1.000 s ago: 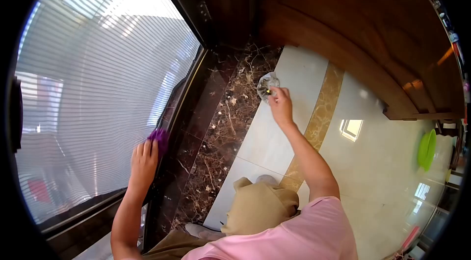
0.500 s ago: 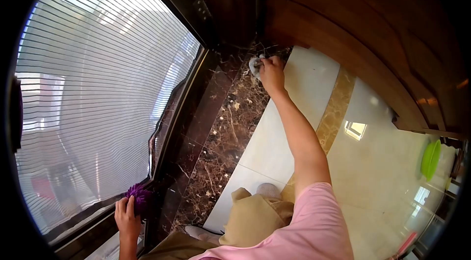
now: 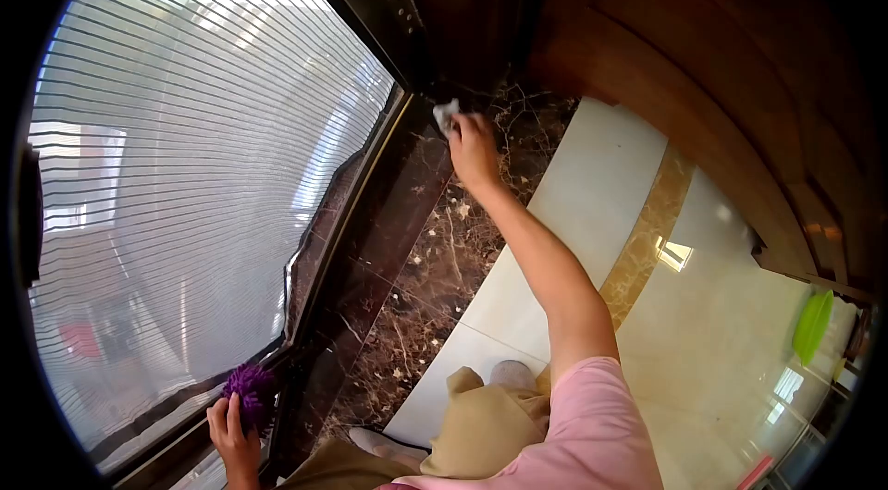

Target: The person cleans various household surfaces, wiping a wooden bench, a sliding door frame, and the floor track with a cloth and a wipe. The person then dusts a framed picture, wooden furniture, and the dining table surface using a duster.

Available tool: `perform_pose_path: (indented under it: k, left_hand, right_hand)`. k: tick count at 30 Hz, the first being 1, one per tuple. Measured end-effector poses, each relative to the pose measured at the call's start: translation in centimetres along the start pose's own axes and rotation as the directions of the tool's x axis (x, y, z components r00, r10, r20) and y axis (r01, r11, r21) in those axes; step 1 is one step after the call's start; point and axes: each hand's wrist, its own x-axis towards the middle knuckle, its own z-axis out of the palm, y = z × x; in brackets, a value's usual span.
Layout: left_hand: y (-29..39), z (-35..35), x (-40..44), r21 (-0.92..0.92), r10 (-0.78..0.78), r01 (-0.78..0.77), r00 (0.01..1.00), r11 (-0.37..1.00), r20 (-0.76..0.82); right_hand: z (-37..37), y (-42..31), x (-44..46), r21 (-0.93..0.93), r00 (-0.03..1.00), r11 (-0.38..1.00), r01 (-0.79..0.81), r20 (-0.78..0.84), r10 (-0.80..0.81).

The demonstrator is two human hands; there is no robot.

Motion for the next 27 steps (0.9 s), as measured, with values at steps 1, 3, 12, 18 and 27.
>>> perform_pose_path:
  k: [1,3,12,18,27]
  left_hand:
    - [-0.1,0.1,-0.2,-0.003,0.006,-0.006,1.000,1.000,0.008]
    - [-0.3,0.1,-0.8,-0.004,0.006,-0.006,1.000,1.000,0.018]
    - [-0.8,0.0,-3.2,-0.015,-0.124,0.126,0.987,0.992,0.099]
    - [-0.6,-0.5,-4.2,-0.031,-0.147,0.154,0.976,0.988,0.160]
    - [0.4,-0.3,-4.0,-0.143,-0.145,0.195,0.942,0.970,0.302]
  right_hand:
    - [0.5,0.3,2.0,-0.008,0.999,1.000,0.015,-0.036,-0.015]
    - [1.9,0.6,5.0,-0.086,0.993,0.992,0.092,-0.066,-0.098]
    - [4.5,-1.4,-2.3,-0.123,0.780,0.932,0.342,0.591,-0.208]
    - [1.9,-0.7,2.7,-0.301,0.979,0.950,0.086,0.204,-0.024]
    - [3.4,-1.8,2.2,-0.330,0.971,0.930,0.163,0.222,-0.092]
